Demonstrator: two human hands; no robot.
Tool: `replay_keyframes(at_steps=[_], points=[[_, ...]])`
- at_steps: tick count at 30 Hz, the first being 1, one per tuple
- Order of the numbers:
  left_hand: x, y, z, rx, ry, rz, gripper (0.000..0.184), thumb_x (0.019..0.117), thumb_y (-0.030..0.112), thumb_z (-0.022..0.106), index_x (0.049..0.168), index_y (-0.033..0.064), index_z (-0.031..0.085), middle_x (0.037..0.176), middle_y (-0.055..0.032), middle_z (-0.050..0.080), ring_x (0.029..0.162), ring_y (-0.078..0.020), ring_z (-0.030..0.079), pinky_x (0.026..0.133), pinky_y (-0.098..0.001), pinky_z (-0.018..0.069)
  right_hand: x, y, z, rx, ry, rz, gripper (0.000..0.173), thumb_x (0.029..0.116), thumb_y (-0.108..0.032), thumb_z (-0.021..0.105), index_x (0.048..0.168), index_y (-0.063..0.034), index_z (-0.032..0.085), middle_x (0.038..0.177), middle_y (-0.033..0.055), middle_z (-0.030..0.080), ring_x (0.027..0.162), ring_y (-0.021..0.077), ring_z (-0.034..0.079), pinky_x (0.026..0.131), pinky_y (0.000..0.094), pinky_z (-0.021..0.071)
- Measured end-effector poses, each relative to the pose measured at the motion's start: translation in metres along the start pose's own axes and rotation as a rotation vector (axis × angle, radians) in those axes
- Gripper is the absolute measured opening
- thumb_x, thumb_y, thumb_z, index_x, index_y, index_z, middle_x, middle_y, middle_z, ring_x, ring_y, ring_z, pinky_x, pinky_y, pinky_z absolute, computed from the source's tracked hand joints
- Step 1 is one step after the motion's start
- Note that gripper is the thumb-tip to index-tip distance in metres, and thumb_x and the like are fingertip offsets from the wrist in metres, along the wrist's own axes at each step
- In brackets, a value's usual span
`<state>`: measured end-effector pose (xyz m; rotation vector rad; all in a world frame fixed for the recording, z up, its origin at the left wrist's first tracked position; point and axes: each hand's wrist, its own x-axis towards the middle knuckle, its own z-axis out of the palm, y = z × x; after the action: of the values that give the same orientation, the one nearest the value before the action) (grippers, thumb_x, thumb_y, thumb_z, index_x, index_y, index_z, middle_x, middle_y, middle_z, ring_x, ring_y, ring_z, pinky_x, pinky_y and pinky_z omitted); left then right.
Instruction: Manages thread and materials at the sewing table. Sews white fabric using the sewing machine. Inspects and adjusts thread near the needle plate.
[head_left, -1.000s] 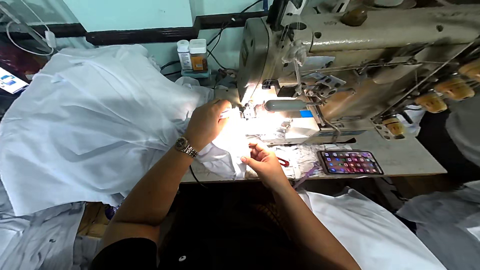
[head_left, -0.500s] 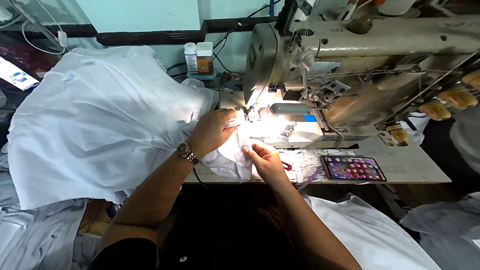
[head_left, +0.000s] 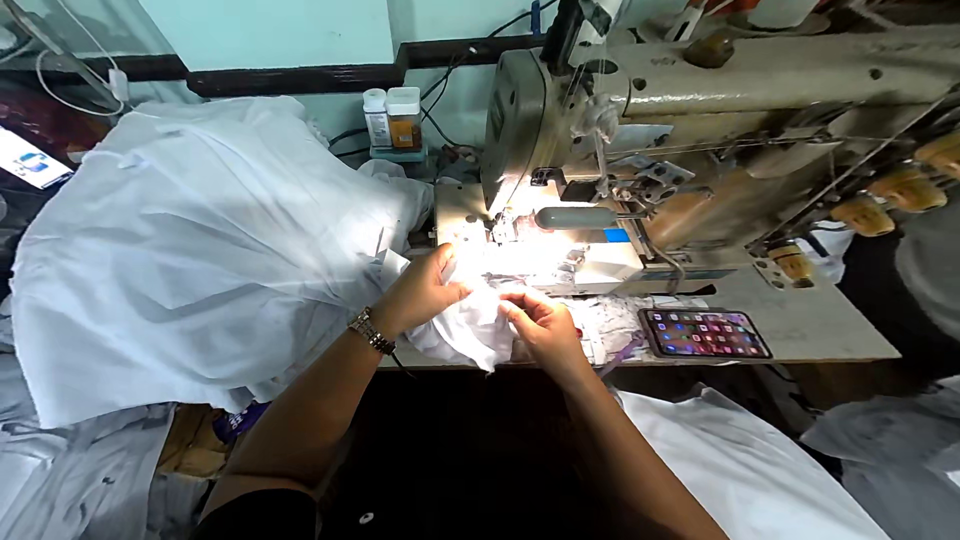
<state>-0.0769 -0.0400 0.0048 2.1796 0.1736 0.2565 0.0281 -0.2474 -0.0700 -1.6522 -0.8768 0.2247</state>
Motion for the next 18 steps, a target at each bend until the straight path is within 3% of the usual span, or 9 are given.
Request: replay_keyframes(at_steps=[2,4,5,7,12,15,18], points=[[-0.006,-0.006,0.002,0.024,0.031,0.010,0.015,0.0972,0.013,0.068,0.105,0.0028,0.060,0.080,-0.0087,0.062,0.068,-0.0155,0.060,0.062,-0.0334,0.0522,-0.008,0.011,-0.013,-0.361,0.017,-0.046,0.025,0.0996,-0.018,0.058,0.113,-0.0075,0.076,0.103,0.0056,0.076,0.092,0.0108,0.073,0.083,0.0291,0.0615],[-0.011,-0.010,0.003,0.010,0.055,0.015,0.011,0.1005,0.012,0.064,0.103,0.0032,0.059,0.078,-0.0081,0.060,0.066,-0.0148,0.058,0.061,-0.0320,0.0504,-0.019,0.022,-0.027,-0.657,0.000,-0.042,0.024,0.0976,-0.017,0.061,0.113,-0.0068,0.077,0.106,0.0128,0.075,0.100,0.0271,0.071,0.091,0.0467,0.0579],[-0.012,-0.012,0.003,-0.001,0.057,0.013,0.010,0.1013,0.013,0.063,0.103,0.0036,0.058,0.078,-0.0079,0.060,0.065,-0.0146,0.058,0.060,-0.0315,0.0499,-0.024,0.027,-0.032,-0.744,-0.013,-0.022,0.024,0.0959,-0.015,0.064,0.114,-0.0056,0.076,0.110,0.0171,0.073,0.107,0.0352,0.068,0.096,0.0536,0.0542],[-0.014,-0.012,0.003,-0.022,0.046,0.005,0.010,0.1024,0.013,0.061,0.104,0.0039,0.057,0.079,-0.0081,0.060,0.066,-0.0147,0.058,0.061,-0.0315,0.0504,-0.033,0.038,-0.037,-0.821,-0.005,0.013,0.026,0.0961,-0.015,0.065,0.118,-0.0053,0.075,0.114,0.0216,0.070,0.112,0.0423,0.064,0.099,0.0580,0.0503],[-0.014,-0.009,0.004,-0.030,0.002,0.024,0.009,0.1030,0.011,0.060,0.107,0.0046,0.056,0.082,-0.0078,0.060,0.068,-0.0138,0.058,0.062,-0.0301,0.0506,-0.038,0.056,-0.039,-0.880,0.087,-0.117,0.022,0.1000,-0.014,0.059,0.110,-0.0066,0.078,0.104,0.0174,0.073,0.104,0.0394,0.068,0.093,0.0552,0.0531],[-0.014,-0.007,0.003,-0.039,-0.024,0.066,0.010,0.1032,0.012,0.060,0.108,0.0036,0.056,0.084,-0.0081,0.061,0.071,-0.0135,0.059,0.066,-0.0303,0.0520,-0.036,0.045,-0.042,-0.820,0.187,-0.143,0.025,0.1007,-0.009,0.053,0.110,-0.0004,0.075,0.104,0.0197,0.073,0.101,0.0381,0.070,0.090,0.0524,0.0555],[-0.016,-0.005,0.003,-0.052,-0.039,0.087,0.012,0.1030,0.014,0.061,0.106,0.0044,0.055,0.081,-0.0068,0.060,0.068,-0.0121,0.058,0.063,-0.0281,0.0506,-0.033,0.005,-0.035,-0.642,0.266,-0.205,0.028,0.1031,-0.010,0.047,0.109,0.0023,0.072,0.094,0.0171,0.067,0.081,0.0253,0.067,0.071,0.0369,0.0577]])
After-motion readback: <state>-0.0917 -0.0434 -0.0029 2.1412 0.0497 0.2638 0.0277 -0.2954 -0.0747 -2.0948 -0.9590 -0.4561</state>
